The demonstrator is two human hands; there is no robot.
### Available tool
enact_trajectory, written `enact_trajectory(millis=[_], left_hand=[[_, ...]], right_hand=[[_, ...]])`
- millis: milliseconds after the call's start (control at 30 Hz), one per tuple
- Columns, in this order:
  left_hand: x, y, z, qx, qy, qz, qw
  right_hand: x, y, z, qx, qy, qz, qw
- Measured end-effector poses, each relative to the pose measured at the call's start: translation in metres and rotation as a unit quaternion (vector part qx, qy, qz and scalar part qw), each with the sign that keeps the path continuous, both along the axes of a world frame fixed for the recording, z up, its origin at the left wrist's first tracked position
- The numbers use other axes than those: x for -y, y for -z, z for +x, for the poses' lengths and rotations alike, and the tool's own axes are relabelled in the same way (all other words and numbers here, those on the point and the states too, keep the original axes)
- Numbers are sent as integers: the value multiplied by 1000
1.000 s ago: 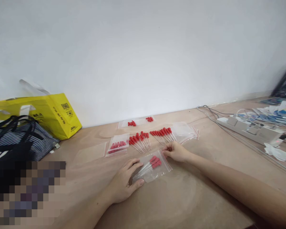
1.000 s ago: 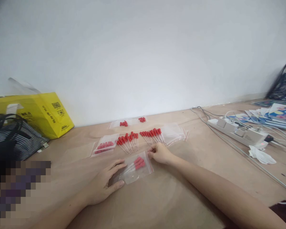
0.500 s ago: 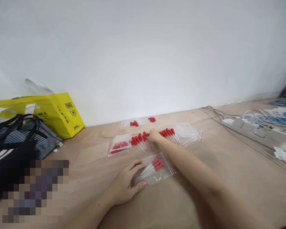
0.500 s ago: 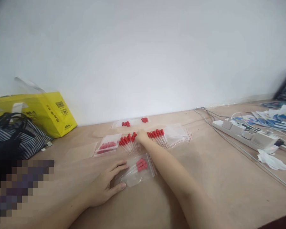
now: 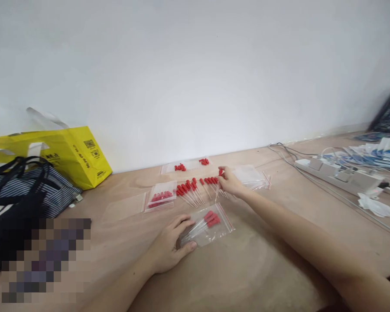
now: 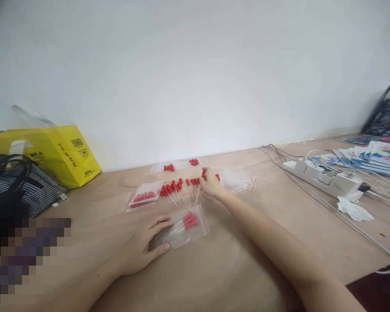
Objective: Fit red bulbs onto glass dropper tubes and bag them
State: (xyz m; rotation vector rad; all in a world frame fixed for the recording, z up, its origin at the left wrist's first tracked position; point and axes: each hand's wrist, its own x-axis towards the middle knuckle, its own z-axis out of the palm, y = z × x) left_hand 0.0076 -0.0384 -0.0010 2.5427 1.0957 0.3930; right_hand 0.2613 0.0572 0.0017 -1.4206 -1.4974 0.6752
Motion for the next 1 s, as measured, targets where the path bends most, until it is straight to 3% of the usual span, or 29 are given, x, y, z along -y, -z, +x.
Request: enact_trajectory(millis=[133,300,467,667,767,900,1000], left_hand=[[-1,0,0,2,0,5,1000],[0,0,0,-1,-5,3,1000],[0,2,-1,4,-4,7,1000],[-1,2,0,11,-1,8,1000],[0,-1,1,6,-5,8,1000],[1,-3,2,6,-2,12,1000],[1,-2,2,5,3,13,1000]], right_hand=[[37,14,26,-87,15,-10,996],[66,26,21,-241,25,-64,968],[81,26,3,-330,-24,-109,937],[84,28,2,-382,-85,-132,911],[85,30,4,-343,-140,-126,920],[88,27,6,-201,-250,-149,935],[88,24,8,-118,-295,-166,934]])
